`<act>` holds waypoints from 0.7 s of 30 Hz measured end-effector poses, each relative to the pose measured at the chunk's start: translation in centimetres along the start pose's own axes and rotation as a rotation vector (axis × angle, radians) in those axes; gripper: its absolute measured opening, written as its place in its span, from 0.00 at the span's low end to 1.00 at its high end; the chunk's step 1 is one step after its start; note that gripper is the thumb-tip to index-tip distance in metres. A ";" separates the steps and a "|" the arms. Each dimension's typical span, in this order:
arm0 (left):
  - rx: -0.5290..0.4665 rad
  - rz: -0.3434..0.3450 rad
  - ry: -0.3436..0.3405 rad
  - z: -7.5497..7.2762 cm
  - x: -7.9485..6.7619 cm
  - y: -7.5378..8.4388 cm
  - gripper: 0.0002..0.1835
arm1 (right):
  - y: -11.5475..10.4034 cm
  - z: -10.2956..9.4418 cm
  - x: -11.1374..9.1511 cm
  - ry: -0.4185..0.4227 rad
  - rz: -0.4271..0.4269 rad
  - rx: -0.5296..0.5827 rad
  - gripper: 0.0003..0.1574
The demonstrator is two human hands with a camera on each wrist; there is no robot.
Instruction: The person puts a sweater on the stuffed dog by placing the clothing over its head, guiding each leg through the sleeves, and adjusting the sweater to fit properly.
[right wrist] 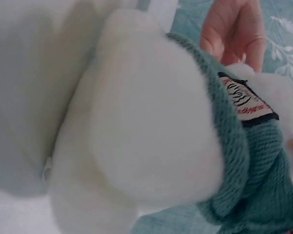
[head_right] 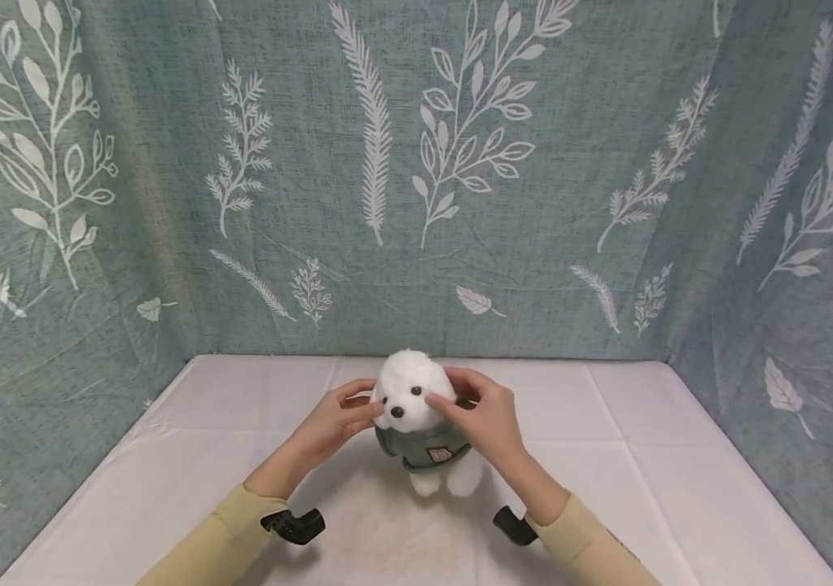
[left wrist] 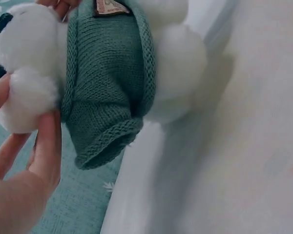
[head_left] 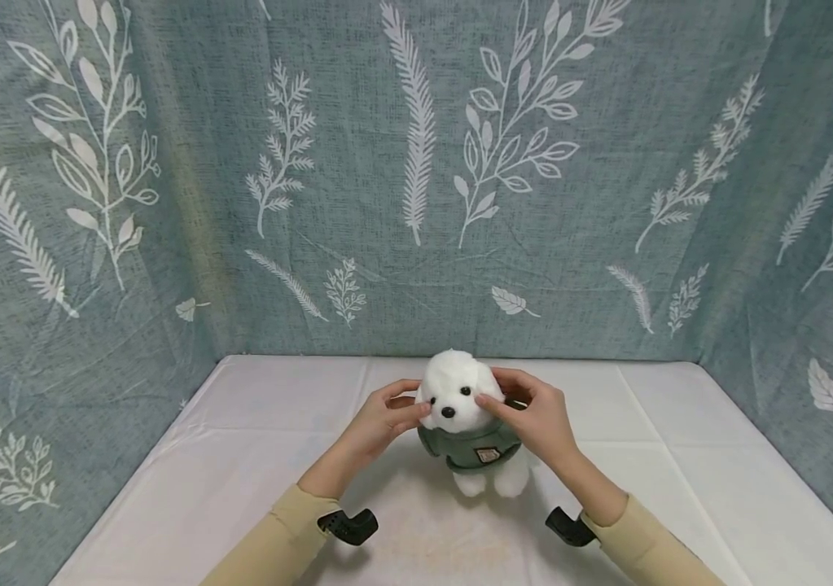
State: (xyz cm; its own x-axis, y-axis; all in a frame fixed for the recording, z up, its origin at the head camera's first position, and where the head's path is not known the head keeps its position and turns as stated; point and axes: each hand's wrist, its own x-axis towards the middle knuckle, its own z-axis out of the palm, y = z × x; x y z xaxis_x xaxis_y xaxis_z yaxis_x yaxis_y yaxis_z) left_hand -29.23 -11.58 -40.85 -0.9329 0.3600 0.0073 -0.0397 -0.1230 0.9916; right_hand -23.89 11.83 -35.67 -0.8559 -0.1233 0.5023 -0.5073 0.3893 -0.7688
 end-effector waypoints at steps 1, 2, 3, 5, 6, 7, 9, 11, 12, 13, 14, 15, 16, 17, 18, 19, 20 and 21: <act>0.016 0.006 0.018 0.0 0.0 0.0 0.26 | 0.3 0.1 0.0 -0.008 -0.001 0.003 0.25; 0.039 0.018 0.042 -0.1 -0.1 0.0 0.25 | 0.9 0.2 0.1 -0.017 0.000 0.006 0.25; 0.070 0.036 0.070 -0.1 -0.1 0.1 0.24 | 1.5 0.4 0.2 -0.025 -0.001 0.007 0.25; 0.134 0.079 0.133 -0.1 -0.2 0.3 0.23 | 2.7 0.6 0.2 -0.037 0.001 -0.013 0.26; 0.169 0.101 0.165 -0.1 -0.3 0.4 0.23 | 3.4 0.7 0.2 -0.043 0.005 -0.018 0.26; 0.208 0.125 0.193 -0.1 -0.4 0.5 0.22 | 4.0 0.9 0.2 -0.049 0.009 -0.028 0.26; 0.264 0.163 0.240 -0.1 -0.4 0.6 0.21 | 4.8 1.1 0.1 -0.055 0.006 -0.057 0.27; 0.307 0.196 0.280 0.0 -0.6 0.7 0.19 | 5.4 1.3 0.1 -0.061 0.000 -0.069 0.29; 0.322 0.213 0.300 0.0 -0.6 0.7 0.18 | 5.5 1.5 0.0 -0.065 0.001 -0.071 0.29; 0.335 0.231 0.317 0.0 -0.7 0.8 0.17 | 5.7 1.6 0.0 -0.068 0.006 -0.076 0.30; 0.335 0.240 0.331 0.1 -0.8 0.9 0.16 | 5.8 1.7 0.0 -0.072 0.013 -0.080 0.31; 0.338 0.246 0.342 0.1 -0.9 1.0 0.15 | 5.8 1.8 -0.1 -0.075 0.026 -0.085 0.31; 0.335 0.253 0.348 0.1 -0.9 1.0 0.15 | 5.8 1.8 -0.1 -0.078 0.044 -0.089 0.32; 0.338 0.261 0.350 0.1 -1.0 1.1 0.16 | 5.9 1.9 -0.2 -0.079 0.063 -0.097 0.33; 0.337 0.261 0.347 0.1 -1.1 1.3 0.17 | 5.9 2.0 -0.2 -0.079 0.083 -0.103 0.34; 0.348 0.261 0.338 0.2 -1.1 1.4 0.18 | 5.9 2.0 -0.3 -0.079 0.102 -0.101 0.36; 0.359 0.257 0.329 0.2 -1.2 1.5 0.20 | 6.0 2.0 -0.3 -0.078 0.121 -0.098 0.37; 0.377 0.258 0.322 0.2 -1.2 1.6 0.21 | 6.1 2.0 -0.3 -0.080 0.138 -0.092 0.39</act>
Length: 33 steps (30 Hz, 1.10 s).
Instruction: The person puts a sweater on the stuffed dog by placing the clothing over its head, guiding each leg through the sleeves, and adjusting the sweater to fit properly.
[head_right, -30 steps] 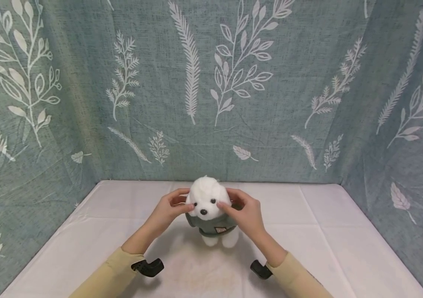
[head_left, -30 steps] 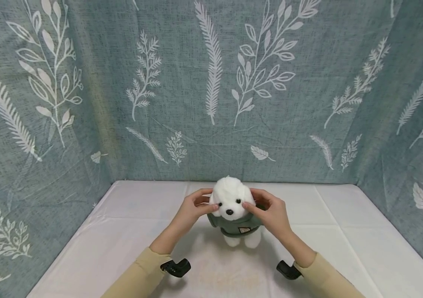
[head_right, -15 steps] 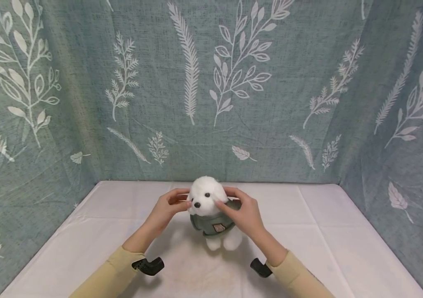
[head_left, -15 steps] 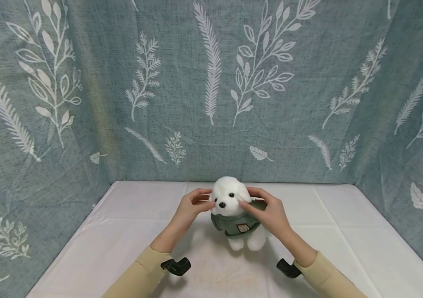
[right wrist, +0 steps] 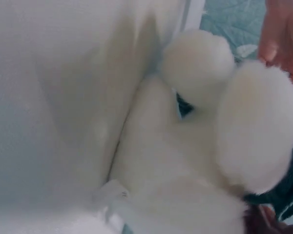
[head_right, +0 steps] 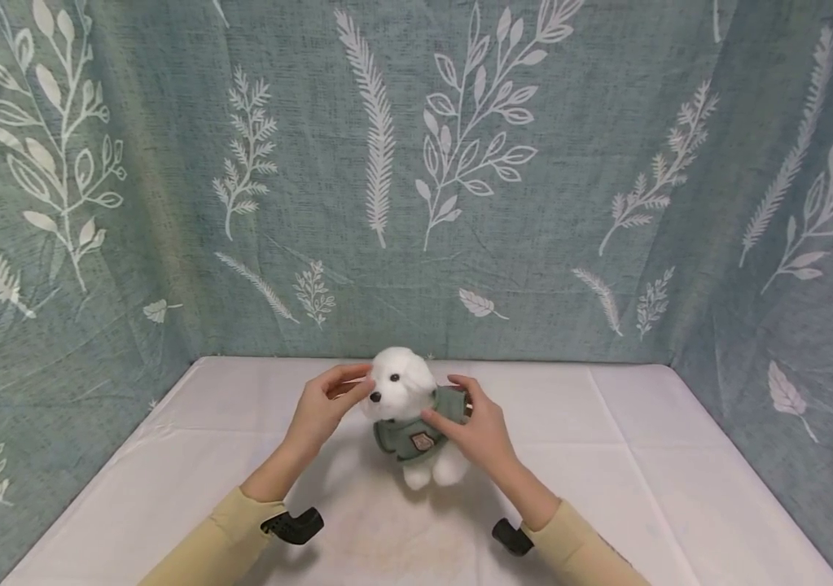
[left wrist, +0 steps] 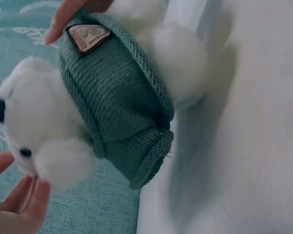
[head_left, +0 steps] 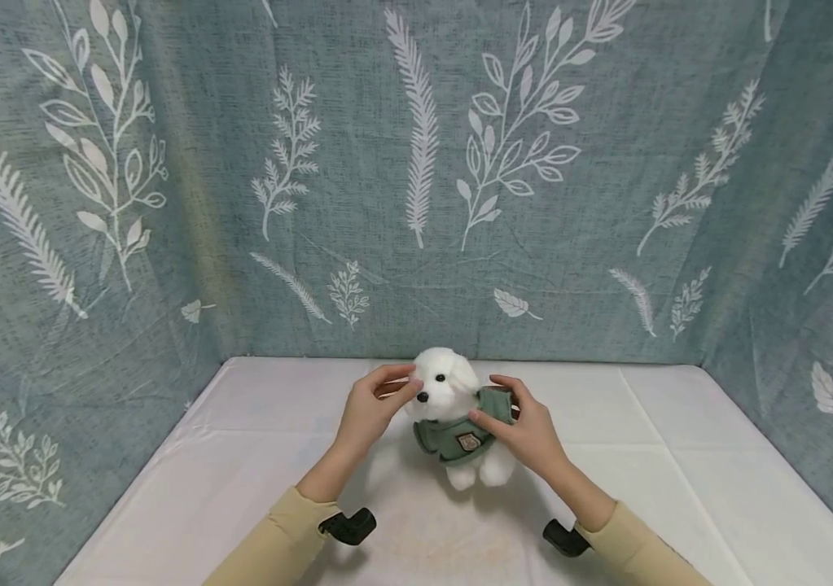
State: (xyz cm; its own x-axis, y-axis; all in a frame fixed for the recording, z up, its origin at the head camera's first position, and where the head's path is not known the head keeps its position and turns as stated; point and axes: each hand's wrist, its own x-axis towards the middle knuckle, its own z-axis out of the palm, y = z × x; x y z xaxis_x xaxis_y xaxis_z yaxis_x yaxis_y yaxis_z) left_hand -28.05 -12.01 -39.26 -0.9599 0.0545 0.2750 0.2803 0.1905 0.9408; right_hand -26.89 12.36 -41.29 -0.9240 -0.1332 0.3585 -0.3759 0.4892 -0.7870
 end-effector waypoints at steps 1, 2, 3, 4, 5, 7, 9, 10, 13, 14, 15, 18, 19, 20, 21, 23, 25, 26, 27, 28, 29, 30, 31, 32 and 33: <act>0.012 0.006 -0.008 0.0 0.0 0.0 0.22 | 0.1 0.0 0.0 -0.006 0.014 0.011 0.40; 0.027 0.011 -0.012 0.1 -0.1 0.1 0.23 | 0.2 0.1 0.0 -0.016 0.027 0.022 0.42; 0.038 0.013 -0.014 0.1 -0.1 0.1 0.24 | 0.3 0.1 0.0 -0.027 0.034 0.039 0.42; 0.055 0.020 -0.011 0.1 -0.1 0.0 0.25 | 0.5 0.2 0.0 -0.039 0.038 0.050 0.43; 0.065 0.021 -0.003 0.2 -0.1 -0.1 0.25 | 0.6 0.2 0.0 -0.050 0.041 0.061 0.43; 0.083 0.027 0.015 0.3 -0.2 -0.2 0.27 | 0.8 0.3 -0.1 -0.062 0.044 0.074 0.43; 0.098 0.039 0.031 0.4 -0.2 -0.3 0.27 | 0.9 0.4 -0.2 -0.060 0.046 0.070 0.41; 0.109 0.043 0.038 0.4 -0.1 -0.4 0.27 | 1.0 0.4 -0.2 -0.055 0.046 0.064 0.40; 0.122 0.063 0.054 0.5 0.0 -0.6 0.26 | 1.0 0.5 -0.4 -0.032 0.054 0.051 0.37; 0.129 0.070 0.058 0.5 0.1 -0.6 0.25 | 1.0 0.6 -0.5 -0.025 0.051 0.039 0.36; 0.134 0.077 0.061 0.6 0.2 -0.7 0.25 | 1.0 0.7 -0.5 -0.017 0.048 0.030 0.36; 0.147 0.085 0.057 0.7 0.4 -1.0 0.26 | 0.6 0.9 -0.8 0.005 0.035 -0.023 0.37; 0.150 0.084 0.055 0.7 0.4 -1.1 0.26 | 0.5 1.0 -1.0 0.013 0.022 -0.045 0.38; 0.152 0.081 0.053 0.7 0.5 -1.1 0.26 | 0.4 1.1 -1.1 0.020 0.014 -0.068 0.39; 0.155 0.078 0.050 0.8 0.6 -1.3 0.25 | 0.2 1.2 -1.2 0.026 0.007 -0.087 0.40; 0.166 0.073 0.047 0.9 0.9 -1.5 0.24 | -0.1 1.3 -1.4 0.036 -0.009 -0.119 0.41; 0.176 0.064 0.049 1.1 1.2 -1.7 0.23 | -0.2 1.4 -1.5 0.047 -0.023 -0.143 0.41; 0.182 0.056 0.053 1.2 1.3 -1.8 0.22 | -0.3 1.4 -1.5 0.050 -0.019 -0.151 0.40; 0.191 0.048 0.055 1.2 1.5 -1.9 0.22 | -0.3 1.5 -1.6 0.053 -0.019 -0.158 0.40; 0.197 0.037 0.056 1.3 1.6 -2.0 0.21 | -0.4 1.5 -1.6 0.056 -0.015 -0.160 0.39; 0.205 0.024 0.058 1.4 1.6 -2.0 0.21 | -0.5 1.5 -1.6 0.057 -0.008 -0.165 0.39; 0.212 0.015 0.058 1.4 1.7 -2.0 0.20 | -0.5 1.5 -1.6 0.059 -0.001 -0.167 0.38; 0.219 0.004 0.057 1.5 1.8 -2.0 0.20 | -0.6 1.5 -1.5 0.059 0.009 -0.172 0.38; 0.228 -0.008 0.056 1.5 1.9 -2.1 0.19 | -0.6 1.4 -1.5 0.058 0.022 -0.177 0.38; 0.236 -0.020 0.052 1.6 1.9 -2.2 0.19 | -0.6 1.4 -1.5 0.057 0.029 -0.183 0.38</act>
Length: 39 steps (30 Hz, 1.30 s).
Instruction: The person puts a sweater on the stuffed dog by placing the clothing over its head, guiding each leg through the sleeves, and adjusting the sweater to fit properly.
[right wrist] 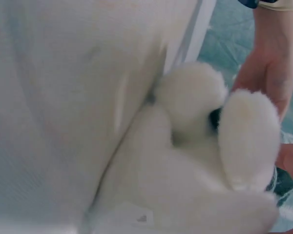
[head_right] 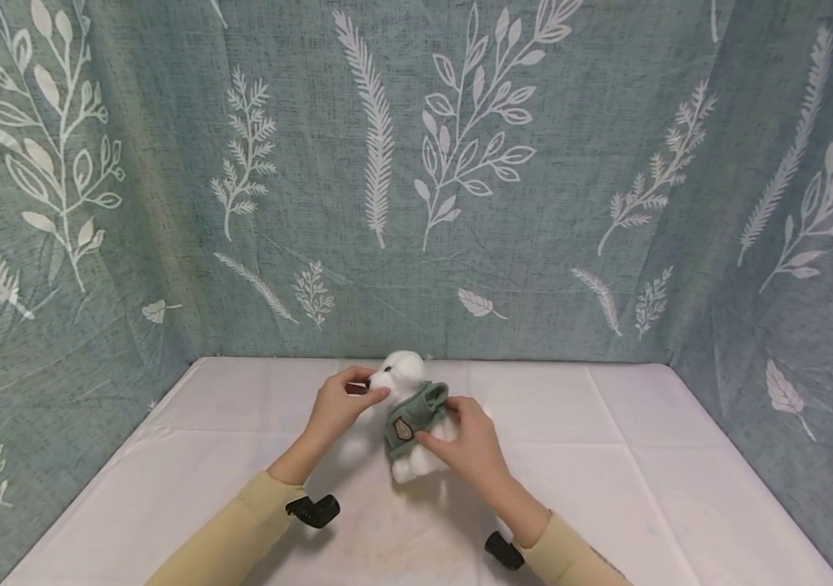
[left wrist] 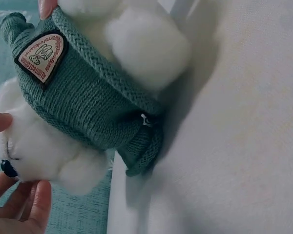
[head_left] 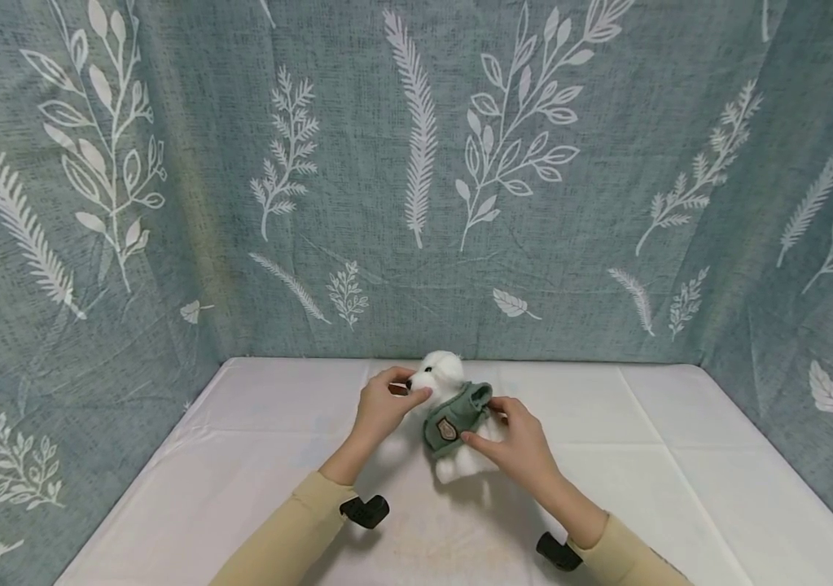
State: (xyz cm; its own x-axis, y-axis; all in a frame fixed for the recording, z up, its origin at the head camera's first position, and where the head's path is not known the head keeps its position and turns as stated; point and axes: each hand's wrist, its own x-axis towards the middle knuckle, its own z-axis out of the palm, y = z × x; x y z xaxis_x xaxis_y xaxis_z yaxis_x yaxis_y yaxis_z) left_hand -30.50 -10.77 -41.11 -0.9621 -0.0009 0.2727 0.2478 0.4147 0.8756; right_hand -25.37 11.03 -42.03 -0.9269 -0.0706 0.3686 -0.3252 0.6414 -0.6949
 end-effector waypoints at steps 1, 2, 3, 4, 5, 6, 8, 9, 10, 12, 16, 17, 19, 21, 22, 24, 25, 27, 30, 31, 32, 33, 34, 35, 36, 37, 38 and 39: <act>0.009 -0.008 -0.006 0.1 0.0 -0.1 0.19 | 0.0 -0.1 0.0 -0.002 0.009 -0.003 0.37; 0.017 -0.016 -0.011 0.2 0.0 -0.2 0.19 | 0.0 -0.1 0.0 -0.005 0.016 -0.009 0.37; 0.024 -0.025 -0.018 0.3 0.0 -0.3 0.19 | 0.0 -0.2 0.1 -0.007 0.021 -0.013 0.37; 0.030 -0.036 -0.024 0.3 0.0 -0.4 0.18 | 0.1 -0.2 0.1 -0.009 0.023 -0.018 0.37; 0.035 -0.045 -0.029 0.4 0.0 -0.4 0.18 | 0.1 -0.3 0.1 -0.011 0.021 -0.021 0.36; 0.040 -0.050 -0.034 0.5 -0.1 -0.5 0.18 | 0.2 -0.4 0.1 -0.016 0.018 -0.028 0.36; 0.044 -0.059 -0.044 0.6 -0.1 -0.7 0.18 | 0.3 -0.6 0.1 -0.026 0.002 -0.049 0.36; 0.046 -0.061 -0.048 0.7 -0.1 -0.7 0.18 | 0.3 -0.7 0.1 -0.032 0.000 -0.052 0.36; 0.047 -0.059 -0.052 0.8 -0.2 -0.8 0.18 | 0.4 -0.9 0.1 -0.038 0.000 -0.055 0.36; 0.053 -0.054 -0.061 1.1 -0.2 -0.8 0.18 | 0.4 -1.3 0.2 -0.055 0.011 -0.060 0.36; 0.070 -0.044 -0.074 1.4 -0.1 -0.8 0.19 | 0.3 -1.8 0.5 -0.103 0.048 -0.066 0.36; 0.074 -0.046 -0.075 1.4 -0.1 -0.8 0.19 | 0.4 -1.9 0.6 -0.114 0.053 -0.071 0.36; 0.078 -0.048 -0.076 1.5 0.0 -0.8 0.20 | 0.4 -2.1 0.7 -0.133 0.054 -0.085 0.36; 0.081 -0.048 -0.078 1.6 0.0 -0.9 0.20 | 0.4 -2.1 0.9 -0.146 0.057 -0.095 0.37; 0.082 -0.049 -0.080 1.6 0.0 -0.9 0.21 | 0.4 -2.2 0.9 -0.150 0.061 -0.096 0.37; 0.081 -0.050 -0.086 1.6 0.0 -0.9 0.21 | 0.4 -2.2 1.1 -0.157 0.065 -0.101 0.37; 0.082 -0.050 -0.088 1.6 0.1 -0.9 0.21 | 0.4 -2.2 1.1 -0.159 0.065 -0.101 0.36; 0.086 -0.048 -0.091 1.6 0.1 -0.9 0.22 | 0.5 -2.2 1.3 -0.161 0.067 -0.100 0.36; 0.089 -0.047 -0.093 1.6 0.1 -0.8 0.23 | 0.7 -2.3 1.4 -0.160 0.063 -0.104 0.35; 0.085 -0.048 -0.093 1.6 0.1 -0.8 0.23 | 0.7 -2.4 1.4 -0.159 0.062 -0.103 0.35; 0.078 -0.045 -0.089 1.6 0.0 -0.8 0.23 | 0.7 -2.4 1.4 -0.157 0.065 -0.102 0.35; 0.071 -0.040 -0.078 1.6 0.0 -0.7 0.24 | 0.7 -2.5 1.4 -0.155 0.067 -0.101 0.35; 0.063 -0.031 -0.062 1.7 -0.1 -0.6 0.24 | 0.7 -2.6 1.4 -0.151 0.071 -0.093 0.34; 0.054 -0.016 -0.040 1.7 -0.2 -0.5 0.24 | 0.7 -2.7 1.3 -0.147 0.075 -0.082 0.34; 0.045 0.005 -0.014 1.7 -0.4 -0.4 0.23 | 0.7 -2.9 1.3 -0.144 0.081 -0.070 0.34; 0.033 0.031 0.015 1.8 -0.5 -0.2 0.22 | 0.7 -3.0 1.2 -0.143 0.089 -0.057 0.33; 0.025 0.062 0.043 1.8 -0.6 0.0 0.20 | 0.8 -3.1 1.2 -0.139 0.094 -0.044 0.33; 0.016 0.095 0.062 1.8 -0.7 0.2 0.19 | 0.8 -3.3 1.1 -0.135 0.096 -0.029 0.33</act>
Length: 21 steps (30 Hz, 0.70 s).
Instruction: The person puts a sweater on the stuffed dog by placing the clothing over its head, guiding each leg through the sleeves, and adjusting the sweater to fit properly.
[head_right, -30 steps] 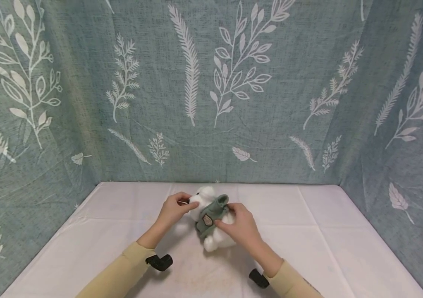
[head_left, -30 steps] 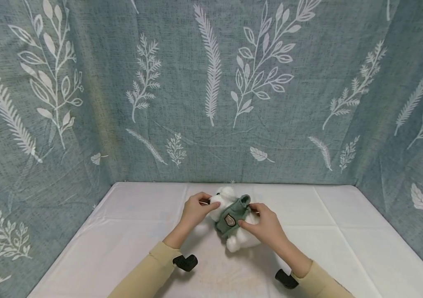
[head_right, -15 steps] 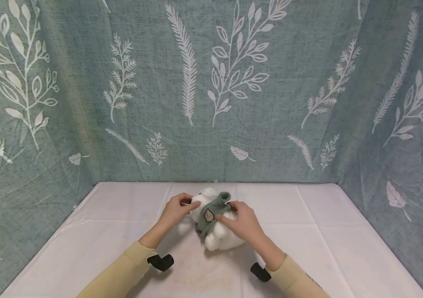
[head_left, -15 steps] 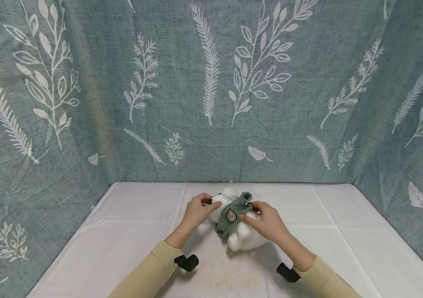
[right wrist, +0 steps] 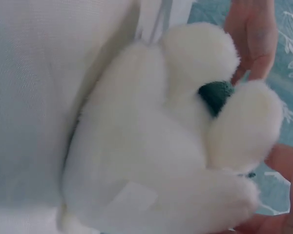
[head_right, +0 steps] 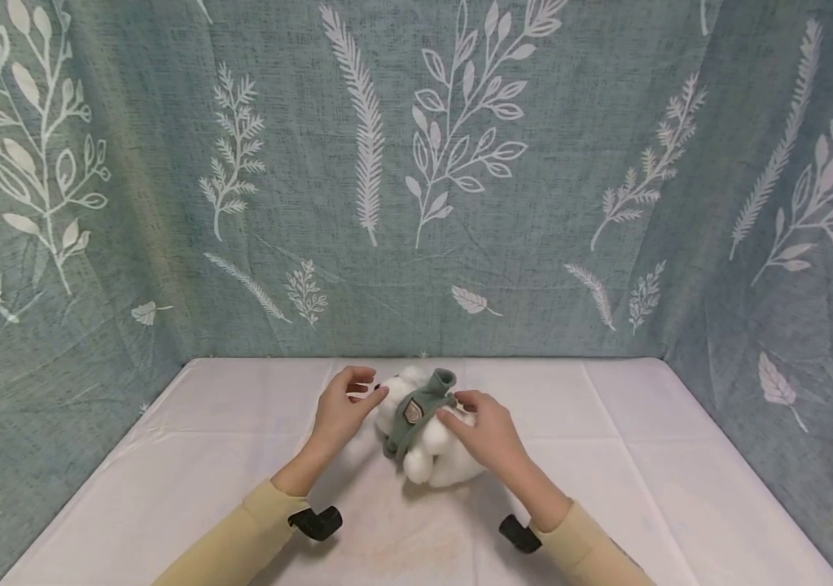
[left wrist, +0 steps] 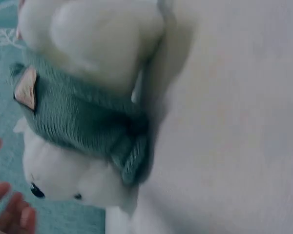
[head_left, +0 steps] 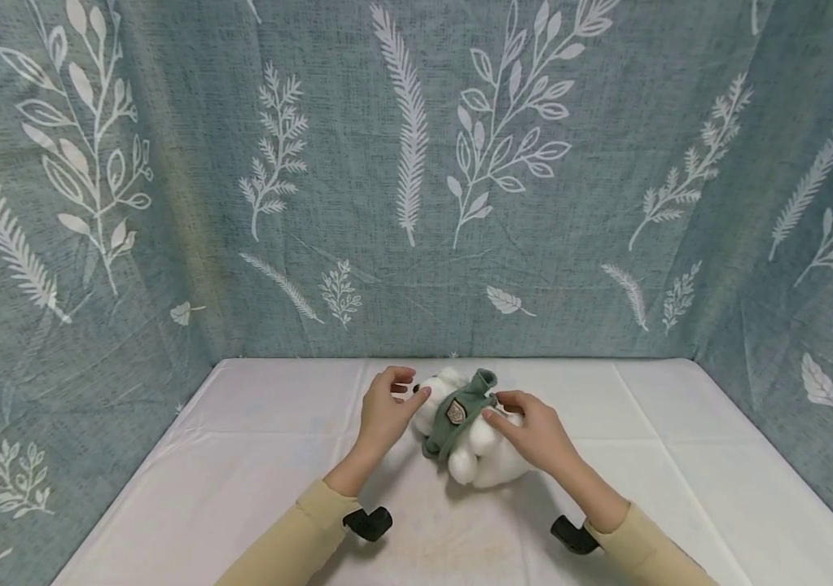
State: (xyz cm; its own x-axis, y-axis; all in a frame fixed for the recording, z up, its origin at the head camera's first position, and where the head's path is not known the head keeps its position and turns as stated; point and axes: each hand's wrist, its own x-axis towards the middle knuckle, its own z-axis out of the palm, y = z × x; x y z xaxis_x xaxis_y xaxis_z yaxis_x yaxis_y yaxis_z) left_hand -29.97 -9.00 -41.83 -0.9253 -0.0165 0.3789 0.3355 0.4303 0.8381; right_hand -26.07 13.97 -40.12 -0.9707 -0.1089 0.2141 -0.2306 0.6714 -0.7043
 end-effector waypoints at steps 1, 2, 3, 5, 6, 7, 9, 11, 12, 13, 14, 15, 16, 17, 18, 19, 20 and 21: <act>-0.015 0.037 0.008 0.0 -0.1 0.3 0.17 | 0.0 -0.1 0.0 0.004 0.000 0.016 0.32; -0.031 0.072 0.005 0.0 -0.3 0.6 0.15 | 0.0 -0.3 -0.1 0.012 -0.001 0.031 0.31; -0.046 0.099 -0.011 0.0 -0.4 0.9 0.14 | 0.0 -0.5 -0.1 0.026 -0.005 0.043 0.31; -0.069 0.144 -0.072 0.1 -0.6 1.4 0.12 | 0.0 -0.9 -0.2 0.062 -0.019 0.074 0.28; -0.083 0.158 -0.113 0.2 -0.8 1.6 0.11 | 0.0 -1.1 -0.3 0.083 -0.026 0.093 0.27; -0.091 0.169 -0.156 0.2 -0.8 1.8 0.10 | -0.1 -1.3 -0.3 0.107 -0.028 0.109 0.25; -0.090 0.179 -0.230 0.5 -1.0 1.9 0.09 | -0.2 -1.6 -0.5 0.143 -0.032 0.134 0.21; -0.087 0.185 -0.288 0.8 -1.1 2.0 0.07 | -0.3 -1.9 -0.6 0.143 -0.015 0.173 0.17; -0.085 0.180 -0.312 1.0 -1.2 1.9 0.06 | -0.3 -1.9 -0.7 0.130 -0.002 0.193 0.16; -0.077 0.177 -0.332 1.1 -1.2 1.9 0.06 | -0.4 -2.0 -0.8 0.107 0.010 0.212 0.16; -0.068 0.173 -0.347 1.3 -1.3 1.8 0.05 | -0.4 -2.0 -0.9 0.079 0.029 0.238 0.16; -0.061 0.167 -0.363 1.4 -1.4 1.8 0.05 | -0.4 -2.1 -1.0 0.051 0.049 0.267 0.16; -0.052 0.160 -0.378 1.5 -1.5 1.9 0.04 | -0.5 -2.1 -1.0 0.027 0.070 0.294 0.15; -0.043 0.155 -0.390 1.7 -1.5 1.8 0.04 | -0.4 -2.1 -1.0 0.007 0.089 0.315 0.16; -0.035 0.152 -0.401 1.8 -1.6 1.8 0.04 | -0.4 -2.1 -1.0 -0.006 0.104 0.333 0.15; -0.025 0.153 -0.409 2.0 -1.6 1.9 0.03 | -0.4 -2.0 -1.0 -0.016 0.117 0.351 0.15; -0.019 0.151 -0.415 2.1 -1.6 1.9 0.03 | -0.3 -2.0 -1.0 -0.023 0.129 0.364 0.15; -0.017 0.145 -0.421 2.2 -1.6 1.8 0.02 | -0.3 -2.0 -1.0 -0.030 0.132 0.373 0.14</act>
State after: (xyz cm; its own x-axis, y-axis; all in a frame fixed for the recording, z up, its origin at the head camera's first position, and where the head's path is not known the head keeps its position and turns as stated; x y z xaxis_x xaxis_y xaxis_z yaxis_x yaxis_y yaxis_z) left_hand -28.29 -6.22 -41.75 -0.8589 0.4129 0.3030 0.4664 0.3862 0.7958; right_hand -24.94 15.33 -38.75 -0.9939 -0.0646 0.0890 -0.1067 0.3696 -0.9231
